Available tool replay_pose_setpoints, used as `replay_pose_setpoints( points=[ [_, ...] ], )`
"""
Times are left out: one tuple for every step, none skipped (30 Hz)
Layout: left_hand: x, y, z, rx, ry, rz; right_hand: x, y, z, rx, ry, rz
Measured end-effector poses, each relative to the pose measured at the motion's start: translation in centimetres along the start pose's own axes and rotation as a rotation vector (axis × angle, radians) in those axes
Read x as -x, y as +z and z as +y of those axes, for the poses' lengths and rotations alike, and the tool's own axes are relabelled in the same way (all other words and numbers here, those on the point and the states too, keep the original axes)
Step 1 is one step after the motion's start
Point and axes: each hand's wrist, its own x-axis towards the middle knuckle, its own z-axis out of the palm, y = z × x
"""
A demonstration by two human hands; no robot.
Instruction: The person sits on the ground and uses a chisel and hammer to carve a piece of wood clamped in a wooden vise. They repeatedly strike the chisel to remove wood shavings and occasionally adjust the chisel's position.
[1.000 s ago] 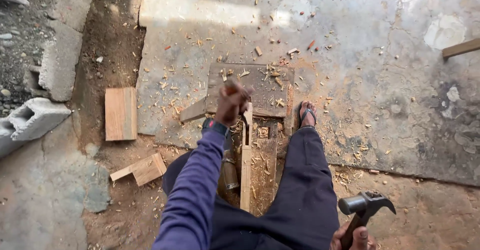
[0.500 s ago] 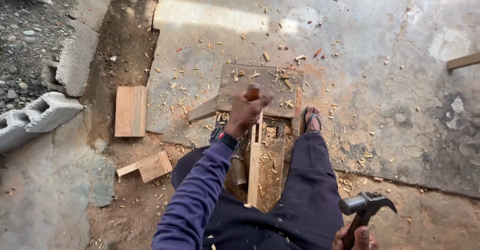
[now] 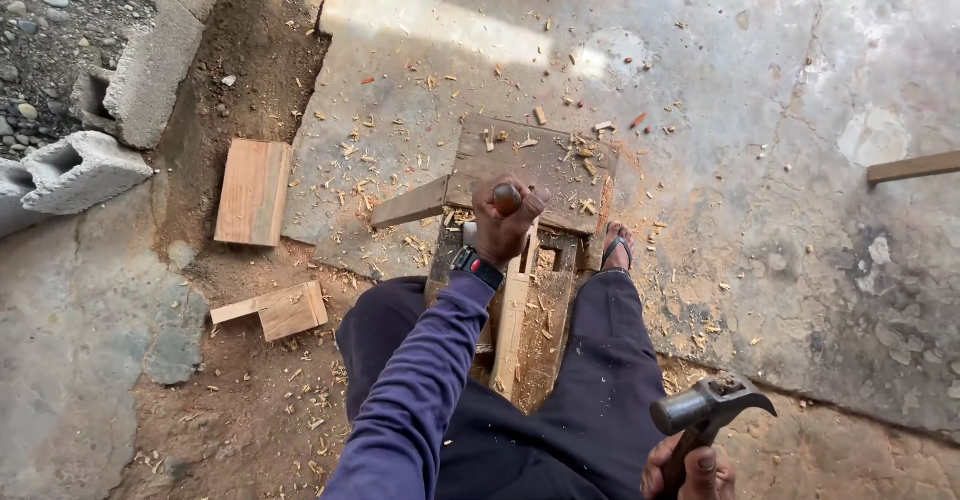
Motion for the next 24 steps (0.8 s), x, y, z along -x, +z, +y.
replay_pose_setpoints(
  points=[
    [0.4, 0.1, -0.5, -0.006, 0.018, -0.008, -0.4, 0.3, -0.3, 0.012, -0.014, -0.022],
    [0.8, 0.3, -1.0, -0.013, 0.033, -0.017, -0.7, 0.7, -0.7, 0.025, -0.025, -0.042],
    [1.3, 0.5, -1.5, -0.013, 0.032, -0.014, -1.1, 1.6, -1.4, 0.027, -0.023, -0.044],
    [1.9, 0.9, -2.0, -0.030, 0.090, -0.023, -1.3, 2.3, -2.1, 0.078, -0.041, -0.059],
    [2.5, 1.3, -2.6, -0.046, 0.148, -0.032, -1.7, 3.1, -2.8, 0.129, -0.059, -0.073],
    [2.6, 1.6, -1.8, -0.042, 0.143, -0.031, -2.6, 4.2, -3.9, 0.133, -0.058, -0.069],
    [2.7, 2.0, -1.0, -0.080, 0.199, -0.052, -3.4, 5.2, -4.9, 0.203, -0.114, -0.135],
    [3.5, 2.3, -0.1, -0.121, 0.244, -0.075, -3.6, 6.2, -5.9, 0.270, -0.158, -0.198],
    [3.9, 2.3, 0.0, -0.122, 0.229, -0.079, -3.6, 6.9, -6.3, 0.272, -0.145, -0.189],
    [3.5, 2.3, -0.1, -0.157, 0.252, -0.080, -4.6, 7.9, -6.8, 0.325, -0.197, -0.267],
    [3.1, 2.3, -0.1, -0.193, 0.274, -0.082, -5.6, 8.9, -7.3, 0.377, -0.249, -0.347],
    [3.1, 2.2, -0.2, -0.199, 0.279, -0.092, -6.7, 11.4, -7.9, 0.365, -0.253, -0.343],
    [3.2, 2.1, -0.3, -0.201, 0.283, -0.092, -7.7, 13.9, -8.6, 0.429, -0.257, -0.367],
    [3.9, 2.2, -0.4, -0.198, 0.273, -0.094, -8.3, 16.0, -9.3, 0.499, -0.250, -0.382],
    [4.4, 2.0, -0.4, -0.199, 0.265, -0.107, -9.0, 17.1, -8.6, 0.493, -0.243, -0.370],
    [4.5, 2.0, -0.4, -0.148, 0.249, -0.153, -10.0, 18.2, -8.1, 0.548, -0.174, -0.387],
    [4.5, 1.9, -0.3, -0.096, 0.232, -0.198, -11.0, 19.3, -7.7, 0.602, -0.103, -0.404],
    [4.4, 1.8, -0.4, -0.095, 0.238, -0.209, -11.1, 19.8, -7.6, 0.596, -0.111, -0.396],
    [4.2, 1.6, -0.4, -0.044, 0.224, -0.252, -11.2, 20.4, -7.6, 0.618, -0.003, -0.364],
    [4.7, 1.2, -0.2, 0.002, 0.195, -0.289, -10.8, 20.8, -7.4, 0.638, 0.121, -0.337],
    [7.0, 0.8, -0.4, -0.001, 0.186, -0.294, -9.6, 19.5, -6.5, 0.632, 0.130, -0.333],
    [8.9, 0.2, -0.7, -0.027, 0.091, -0.290, -8.7, 18.5, -5.5, 0.495, 0.189, -0.317],
    [10.8, -0.3, -0.9, -0.053, -0.003, -0.289, -7.9, 17.5, -4.5, 0.358, 0.248, -0.301],
    [11.2, -0.5, -1.2, -0.058, 0.008, -0.294, -7.2, 15.6, -3.9, 0.351, 0.237, -0.305]
  ],
)
